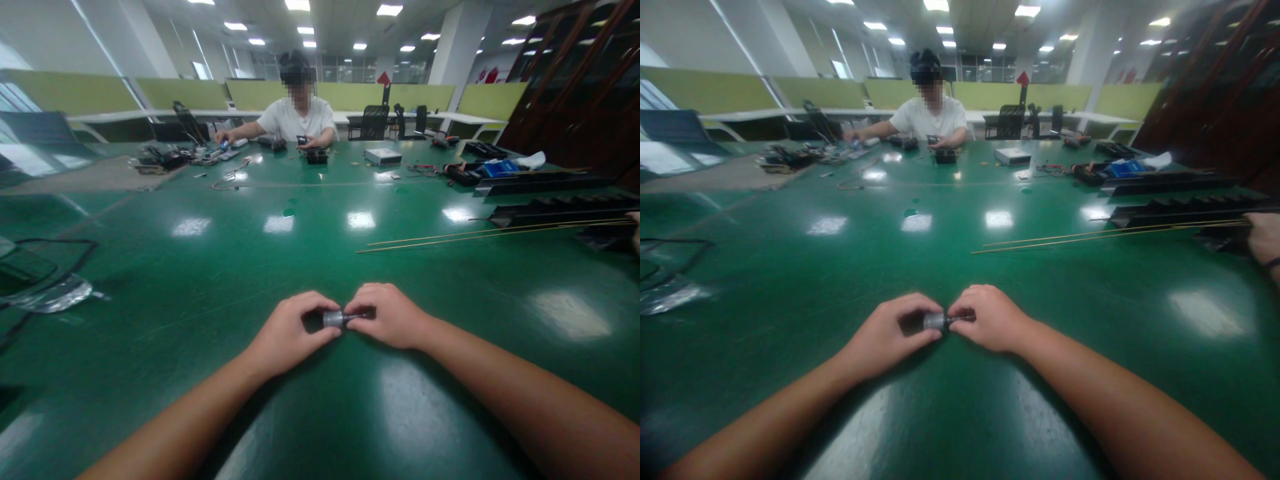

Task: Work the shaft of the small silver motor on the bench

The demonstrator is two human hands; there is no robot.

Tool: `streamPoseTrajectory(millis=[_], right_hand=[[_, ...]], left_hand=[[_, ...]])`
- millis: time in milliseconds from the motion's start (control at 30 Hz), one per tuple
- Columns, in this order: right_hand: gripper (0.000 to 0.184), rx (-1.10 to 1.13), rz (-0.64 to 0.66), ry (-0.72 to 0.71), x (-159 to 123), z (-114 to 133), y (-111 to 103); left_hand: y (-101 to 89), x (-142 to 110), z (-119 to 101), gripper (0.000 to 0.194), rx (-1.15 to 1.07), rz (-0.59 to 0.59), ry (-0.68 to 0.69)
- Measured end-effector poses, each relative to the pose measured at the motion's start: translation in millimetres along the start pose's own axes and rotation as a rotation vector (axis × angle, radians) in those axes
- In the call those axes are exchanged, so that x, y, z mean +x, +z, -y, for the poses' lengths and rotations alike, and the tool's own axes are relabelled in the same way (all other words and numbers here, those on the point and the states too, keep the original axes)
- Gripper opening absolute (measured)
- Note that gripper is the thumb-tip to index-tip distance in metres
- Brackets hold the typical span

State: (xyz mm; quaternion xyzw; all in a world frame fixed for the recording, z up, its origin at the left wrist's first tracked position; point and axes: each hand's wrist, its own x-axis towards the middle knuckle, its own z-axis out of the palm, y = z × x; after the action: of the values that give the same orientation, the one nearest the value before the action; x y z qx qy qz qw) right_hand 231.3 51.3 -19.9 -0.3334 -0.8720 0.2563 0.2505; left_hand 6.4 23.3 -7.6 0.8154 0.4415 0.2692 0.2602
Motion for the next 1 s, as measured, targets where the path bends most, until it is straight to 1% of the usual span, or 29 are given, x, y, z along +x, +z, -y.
streamPoseTrajectory(millis=[233,433,633,1000], right_hand=[[0.011,0.001,-0.013,0.007,-0.4,2.1,0.0],[0.01,-0.003,-0.023,-0.053,-0.2,1.9,1.3],[0.01,0.0,-0.029,-0.066,-0.6,1.4,1.6],[0.011,-0.002,-0.053,-0.043,-1.8,0.7,-0.1]], left_hand=[[-0.5,1.1,-2.2,0.021,0.011,-0.003,-0.014],[1.6,0.0,-2.5,0.02,0.008,-0.017,-0.014],[2.7,-1.1,-1.4,0.017,-0.004,-0.042,-0.005],[2.8,-1.7,-0.3,0.018,-0.001,-0.032,-0.001]])
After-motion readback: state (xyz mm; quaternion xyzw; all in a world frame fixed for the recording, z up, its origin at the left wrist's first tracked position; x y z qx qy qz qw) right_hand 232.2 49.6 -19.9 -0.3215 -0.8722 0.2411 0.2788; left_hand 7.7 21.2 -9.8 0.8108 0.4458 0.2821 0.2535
